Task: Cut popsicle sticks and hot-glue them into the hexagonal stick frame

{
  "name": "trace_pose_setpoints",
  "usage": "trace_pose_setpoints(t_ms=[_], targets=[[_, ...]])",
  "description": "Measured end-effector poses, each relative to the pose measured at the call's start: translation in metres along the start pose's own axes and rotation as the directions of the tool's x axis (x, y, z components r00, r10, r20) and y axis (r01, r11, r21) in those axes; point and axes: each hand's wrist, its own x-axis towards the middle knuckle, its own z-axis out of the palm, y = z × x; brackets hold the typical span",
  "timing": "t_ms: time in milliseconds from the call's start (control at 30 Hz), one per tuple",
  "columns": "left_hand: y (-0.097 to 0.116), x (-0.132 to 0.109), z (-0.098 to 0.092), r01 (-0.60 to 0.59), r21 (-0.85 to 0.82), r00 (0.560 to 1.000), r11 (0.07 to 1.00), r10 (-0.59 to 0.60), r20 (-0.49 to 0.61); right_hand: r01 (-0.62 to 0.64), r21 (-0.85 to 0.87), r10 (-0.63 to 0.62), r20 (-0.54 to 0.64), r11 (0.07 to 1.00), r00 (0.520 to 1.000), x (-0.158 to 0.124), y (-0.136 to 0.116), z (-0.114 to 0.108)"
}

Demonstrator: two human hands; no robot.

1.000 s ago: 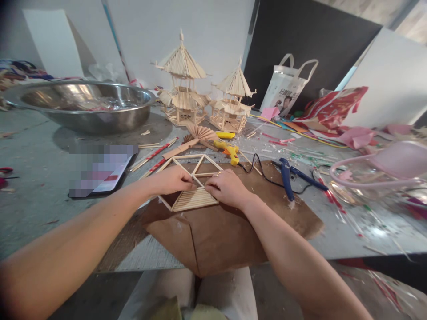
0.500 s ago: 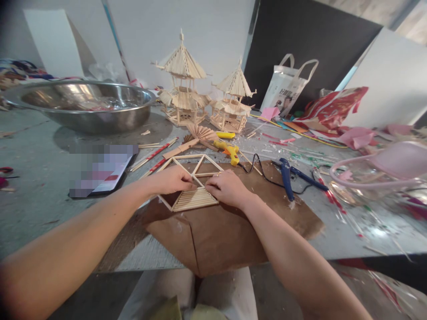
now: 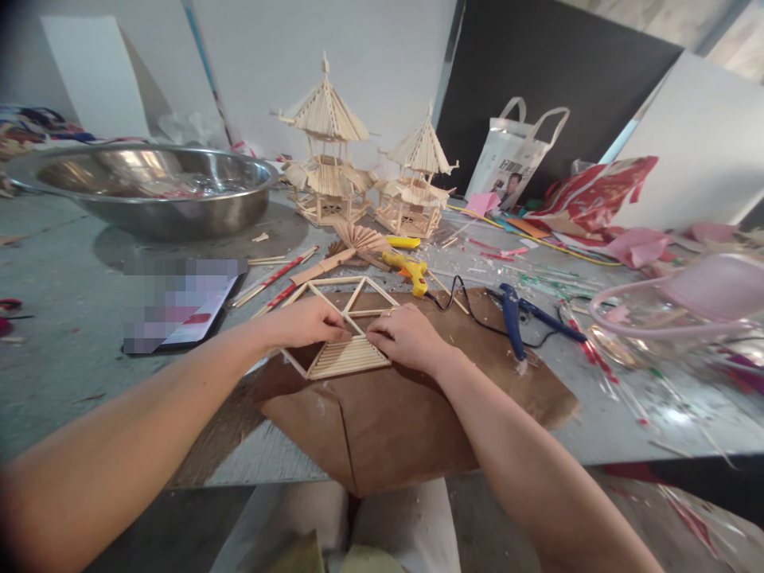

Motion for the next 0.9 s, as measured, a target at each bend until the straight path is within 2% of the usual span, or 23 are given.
trace_pose_setpoints(t_ms=[400, 533, 633, 767, 900], targets=[[-0.002, 0.000, 0.001, -0.044, 0.017, 0.999, 0.999, 0.044, 0.001, 0.005, -0.008, -0.005, 0.002, 1.000, 1.000, 0.001, 0.000, 0.000], [0.003, -0.003, 0.001, -0.055, 0.081, 0.998, 0.995, 0.056, -0.017, 0.025, -0.019, -0.026, -0.011, 0.999, 1.000, 0.001, 0.000, 0.001], [0.010, -0.005, 0.003, -0.071, 0.208, 0.988, 0.976, 0.097, -0.117, 0.030, -0.039, -0.033, -0.061, 0.999, 0.998, 0.000, 0.001, 0.002], [0.016, -0.005, 0.008, -0.111, 0.385, 0.943, 0.916, 0.220, -0.252, 0.022, -0.050, -0.028, -0.111, 0.998, 0.993, -0.001, 0.001, 0.000], [0.017, -0.004, 0.013, -0.047, 0.449, 0.942, 0.892, 0.190, -0.278, -0.025, -0.014, 0.023, -0.120, 1.000, 0.993, -0.003, -0.003, -0.001]])
